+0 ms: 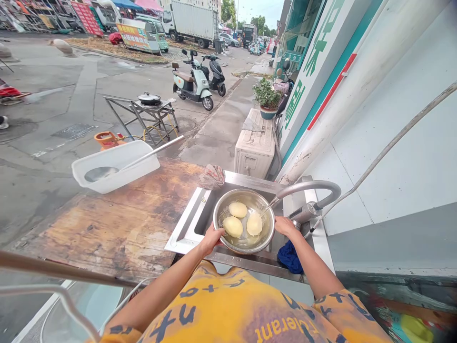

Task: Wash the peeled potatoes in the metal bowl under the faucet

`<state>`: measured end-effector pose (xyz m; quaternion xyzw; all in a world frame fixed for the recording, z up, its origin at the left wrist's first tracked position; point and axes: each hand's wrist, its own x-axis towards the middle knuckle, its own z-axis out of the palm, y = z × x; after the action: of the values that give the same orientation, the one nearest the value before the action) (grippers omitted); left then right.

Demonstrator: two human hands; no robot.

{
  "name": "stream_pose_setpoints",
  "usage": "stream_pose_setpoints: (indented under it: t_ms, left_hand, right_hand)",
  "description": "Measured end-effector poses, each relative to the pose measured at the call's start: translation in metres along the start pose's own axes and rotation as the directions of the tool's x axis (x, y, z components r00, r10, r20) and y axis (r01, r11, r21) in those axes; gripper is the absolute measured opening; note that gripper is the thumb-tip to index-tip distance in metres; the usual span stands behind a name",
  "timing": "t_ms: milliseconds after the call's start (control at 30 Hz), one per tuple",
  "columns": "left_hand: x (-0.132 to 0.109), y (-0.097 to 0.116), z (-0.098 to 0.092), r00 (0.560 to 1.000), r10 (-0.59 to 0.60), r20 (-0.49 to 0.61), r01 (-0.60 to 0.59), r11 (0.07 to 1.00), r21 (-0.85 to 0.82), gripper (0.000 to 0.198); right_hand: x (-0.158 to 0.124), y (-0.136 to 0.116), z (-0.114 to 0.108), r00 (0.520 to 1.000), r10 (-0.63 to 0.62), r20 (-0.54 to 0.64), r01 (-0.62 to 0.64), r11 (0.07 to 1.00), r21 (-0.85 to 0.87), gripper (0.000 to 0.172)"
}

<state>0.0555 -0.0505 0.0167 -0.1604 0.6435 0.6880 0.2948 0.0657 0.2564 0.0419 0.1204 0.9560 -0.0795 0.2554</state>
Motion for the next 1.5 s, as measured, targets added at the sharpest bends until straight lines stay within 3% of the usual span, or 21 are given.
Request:
stream_pose_setpoints:
  t_ms: [333,633,1500]
  left_hand:
    - [-0.003,0.002,0.0,1.0,-0.012,-0.005,0.012,1.0,-0.025,0.049]
    - [-0.002,0.002,0.0,1.0,-0.006,-0.007,0.005,1.0,-0.013,0.048]
    - [-0.003,0.002,0.002,1.0,-0.016,-0.016,0.016,0.999,-0.035,0.045]
  right_hand:
    - [0.006,0.002,0.006,0.985,0.074,-0.155,-0.053,0.989,0.14,0.028]
    - [0.003,0.01,0.005,0.948,0.128,-0.29,-0.028,0.944,0.327,0.036]
    - [0.006,0.014,0.01,0.944,0.113,-0.311,0.024,0.915,0.403,0.032]
